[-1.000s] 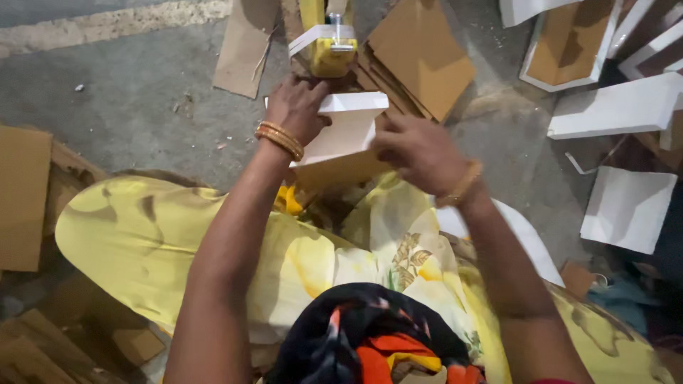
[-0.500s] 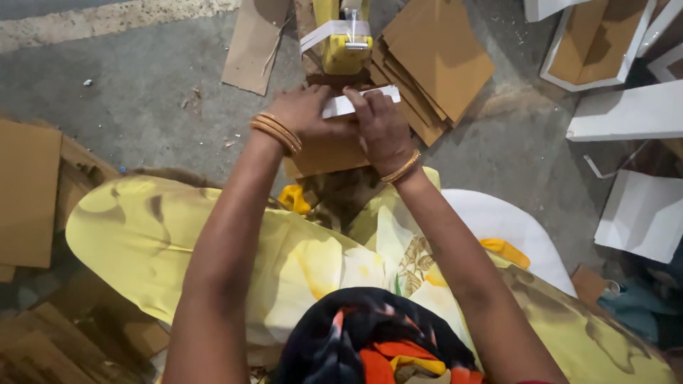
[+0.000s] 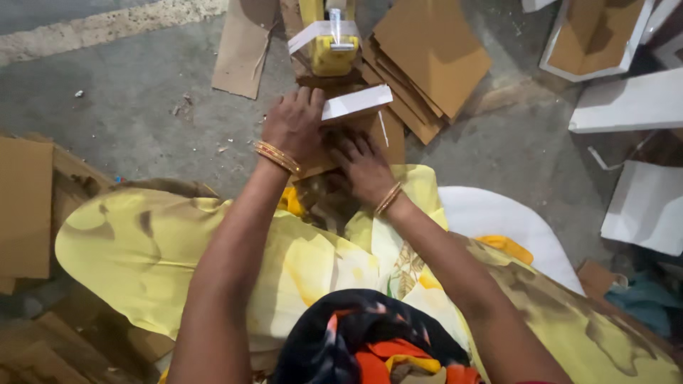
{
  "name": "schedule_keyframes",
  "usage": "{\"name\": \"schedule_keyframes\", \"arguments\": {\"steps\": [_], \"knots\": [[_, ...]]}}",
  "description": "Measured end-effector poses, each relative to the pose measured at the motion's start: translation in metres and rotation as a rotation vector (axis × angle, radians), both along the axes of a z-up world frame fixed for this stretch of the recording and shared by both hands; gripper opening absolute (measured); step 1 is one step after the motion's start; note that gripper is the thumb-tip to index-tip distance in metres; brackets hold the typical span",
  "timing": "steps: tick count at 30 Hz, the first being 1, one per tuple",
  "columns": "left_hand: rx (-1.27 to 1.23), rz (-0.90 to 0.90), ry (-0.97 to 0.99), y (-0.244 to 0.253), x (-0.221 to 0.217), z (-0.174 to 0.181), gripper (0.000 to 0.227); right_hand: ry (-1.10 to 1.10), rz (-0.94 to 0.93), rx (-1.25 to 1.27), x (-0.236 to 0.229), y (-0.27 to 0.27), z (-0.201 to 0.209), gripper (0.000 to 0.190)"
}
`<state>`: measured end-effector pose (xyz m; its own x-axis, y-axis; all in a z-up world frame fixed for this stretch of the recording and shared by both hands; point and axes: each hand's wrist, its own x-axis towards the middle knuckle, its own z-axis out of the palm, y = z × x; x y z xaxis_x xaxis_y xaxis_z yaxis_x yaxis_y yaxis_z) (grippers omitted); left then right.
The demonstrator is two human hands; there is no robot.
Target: The person assembles small cardboard boxes by folding white inserts into brown bases and securing them with a handheld tape dispenser. The person repeatedly picks up inserts, places them into bases, and applies tape to seal the joints.
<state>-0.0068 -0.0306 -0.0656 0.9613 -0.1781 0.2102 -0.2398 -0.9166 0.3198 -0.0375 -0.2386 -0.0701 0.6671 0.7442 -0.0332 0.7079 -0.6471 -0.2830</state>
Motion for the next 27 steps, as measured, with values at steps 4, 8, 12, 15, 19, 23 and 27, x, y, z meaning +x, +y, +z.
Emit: {"name": "schedule_keyframes", "arguments": {"steps": [4,8,12,15,19,23,27], "knots": [[0.026,0.009,0.075,-0.006,-0.003,0.012,0.045,-0.049,-0.025,0.074,0.000,0.000,-0.010,0.060],[0.043,0.046,0.079,-0.008,-0.003,0.017,0.053,0.030,-0.110,0.158,0.002,0.003,-0.004,0.061],[0.023,0.052,0.047,-0.010,-0.013,0.011,0.046,0.175,-0.275,0.263,-0.005,-0.003,-0.005,0.062],[0.049,0.026,0.044,-0.004,-0.008,0.009,0.043,0.292,-0.660,0.525,0.012,-0.017,-0.007,0.049],[0.036,0.008,0.077,-0.003,-0.008,0.001,0.032,0.028,-0.593,0.752,0.047,-0.045,-0.010,0.075],[0.072,-0.042,0.054,-0.003,-0.005,0.006,0.041,0.228,-0.428,0.652,0.077,-0.041,-0.015,0.055],[-0.001,0.071,0.011,0.007,-0.011,0.013,0.061,0.391,-0.504,0.669,0.080,-0.037,-0.010,0.038]]}}
